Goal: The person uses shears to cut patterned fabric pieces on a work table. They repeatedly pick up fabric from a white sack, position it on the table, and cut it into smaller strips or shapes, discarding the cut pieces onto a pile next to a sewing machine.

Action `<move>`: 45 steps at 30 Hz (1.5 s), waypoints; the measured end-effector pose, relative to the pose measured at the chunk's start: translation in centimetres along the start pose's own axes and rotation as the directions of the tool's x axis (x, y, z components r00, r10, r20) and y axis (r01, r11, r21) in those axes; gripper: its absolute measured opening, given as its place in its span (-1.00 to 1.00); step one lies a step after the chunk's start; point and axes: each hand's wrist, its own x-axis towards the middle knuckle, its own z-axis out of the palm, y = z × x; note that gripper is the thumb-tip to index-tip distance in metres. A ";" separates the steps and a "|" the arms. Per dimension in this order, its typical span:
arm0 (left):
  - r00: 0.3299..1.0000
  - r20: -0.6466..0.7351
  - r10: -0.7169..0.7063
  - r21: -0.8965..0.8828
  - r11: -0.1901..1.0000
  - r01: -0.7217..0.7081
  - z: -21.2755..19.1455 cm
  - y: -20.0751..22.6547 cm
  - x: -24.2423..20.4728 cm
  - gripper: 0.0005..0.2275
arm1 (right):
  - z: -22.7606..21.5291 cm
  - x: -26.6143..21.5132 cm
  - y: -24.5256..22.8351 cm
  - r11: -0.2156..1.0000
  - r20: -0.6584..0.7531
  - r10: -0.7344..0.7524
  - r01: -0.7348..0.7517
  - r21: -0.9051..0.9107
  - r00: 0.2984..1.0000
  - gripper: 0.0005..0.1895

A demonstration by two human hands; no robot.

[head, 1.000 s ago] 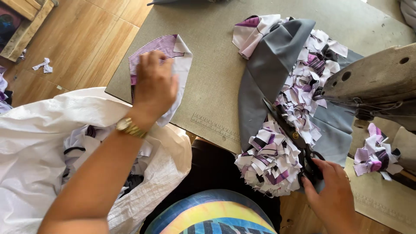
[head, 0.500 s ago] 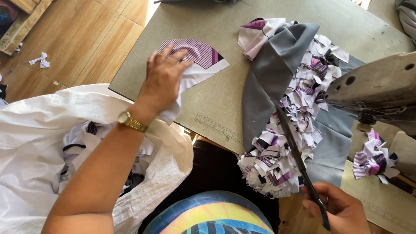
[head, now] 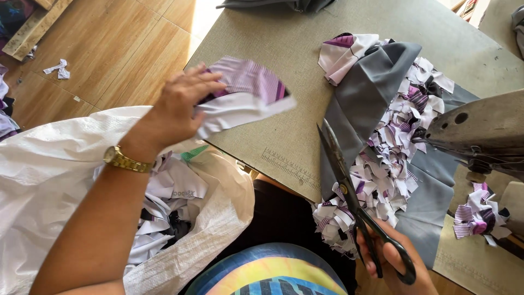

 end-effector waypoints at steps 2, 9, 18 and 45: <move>0.995 -0.064 0.078 -0.007 0.997 -0.079 -0.6 0.0 0.0 -0.43 | 0.3 0.3 0.1 1.000 0.025 -0.015 0.015 -0.015 1.000 -0.11; 0.987 -0.082 -0.139 0.264 0.952 0.156 7.5 4.0 1.9 -0.49 | 1.2 0.9 1.1 0.989 -0.027 0.124 -0.121 0.087 0.992 -0.26; 0.992 -0.017 0.121 0.090 0.989 -0.119 7.8 5.7 2.5 -0.38 | 1.5 0.2 0.3 0.983 -0.008 0.153 -0.153 -0.098 0.988 -0.27; 0.986 -0.093 -0.135 0.345 0.925 0.159 8.7 6.9 -3.5 0.00 | 7.5 3.3 -0.6 0.878 -0.057 0.174 -0.181 -0.443 0.983 -0.77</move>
